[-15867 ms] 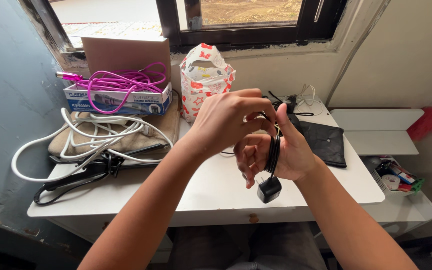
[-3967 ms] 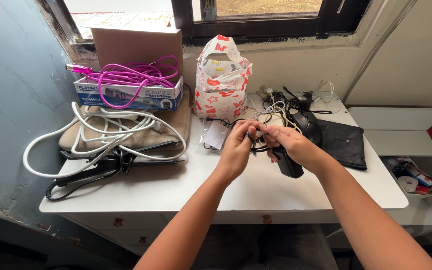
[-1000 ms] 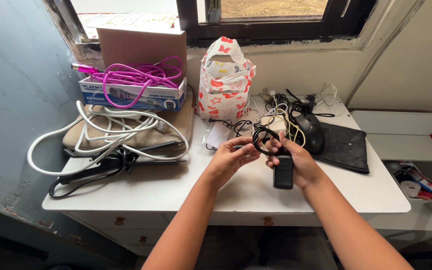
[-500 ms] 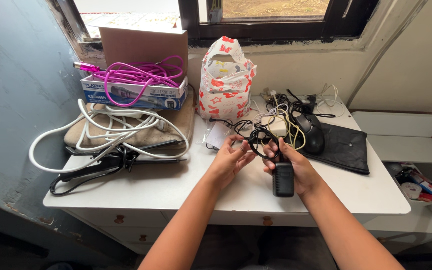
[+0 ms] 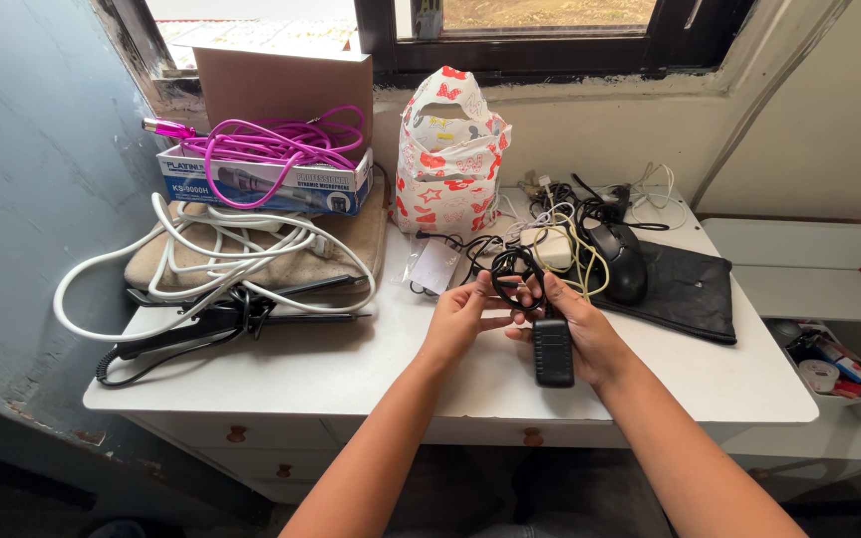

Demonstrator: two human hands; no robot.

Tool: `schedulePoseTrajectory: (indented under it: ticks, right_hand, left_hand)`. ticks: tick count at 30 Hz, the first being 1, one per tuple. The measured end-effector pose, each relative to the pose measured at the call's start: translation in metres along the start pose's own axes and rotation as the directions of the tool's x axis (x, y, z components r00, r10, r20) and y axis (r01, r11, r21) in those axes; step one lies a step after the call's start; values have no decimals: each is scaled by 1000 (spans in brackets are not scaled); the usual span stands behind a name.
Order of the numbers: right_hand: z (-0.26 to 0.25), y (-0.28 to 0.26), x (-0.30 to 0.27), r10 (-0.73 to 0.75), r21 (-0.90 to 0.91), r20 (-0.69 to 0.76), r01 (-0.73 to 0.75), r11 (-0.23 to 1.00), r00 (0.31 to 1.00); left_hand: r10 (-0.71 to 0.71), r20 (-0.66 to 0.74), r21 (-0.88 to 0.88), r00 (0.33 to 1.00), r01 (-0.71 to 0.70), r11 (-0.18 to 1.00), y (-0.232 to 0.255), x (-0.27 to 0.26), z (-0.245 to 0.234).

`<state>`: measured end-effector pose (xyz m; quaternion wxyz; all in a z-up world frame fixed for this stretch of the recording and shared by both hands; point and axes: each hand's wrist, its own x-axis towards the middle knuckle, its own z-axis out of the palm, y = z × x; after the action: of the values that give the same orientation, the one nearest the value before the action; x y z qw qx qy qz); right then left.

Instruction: The person untangles a black power adapter cable on a white table, then places it into a patterned plastic bag. They continue to gather other cables and small items from the table and put them into the bag.

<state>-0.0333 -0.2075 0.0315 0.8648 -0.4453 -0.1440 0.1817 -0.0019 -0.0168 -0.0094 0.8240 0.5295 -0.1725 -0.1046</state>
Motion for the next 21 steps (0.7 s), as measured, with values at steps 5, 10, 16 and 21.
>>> schedulePoseTrajectory:
  ticks: [5, 10, 16, 21]
  right_hand:
    - [0, 4, 3, 0, -23, -69, -2, 1000, 998]
    - [-2, 6, 6, 14, -36, -93, -17, 999, 996]
    - [2, 1, 1, -36, -75, -57, 32, 997, 998]
    - [2, 1, 2, -47, -164, 4, 47, 985, 999]
  left_hand:
    - [107, 48, 118, 993, -112, 987, -4, -4, 1]
    - [88, 37, 86, 995, -91, 992, -15, 3, -2]
    - [159, 49, 205, 986, -166, 965, -26, 7, -4]
    - [164, -27, 294, 986, -149, 944, -25, 8, -4]
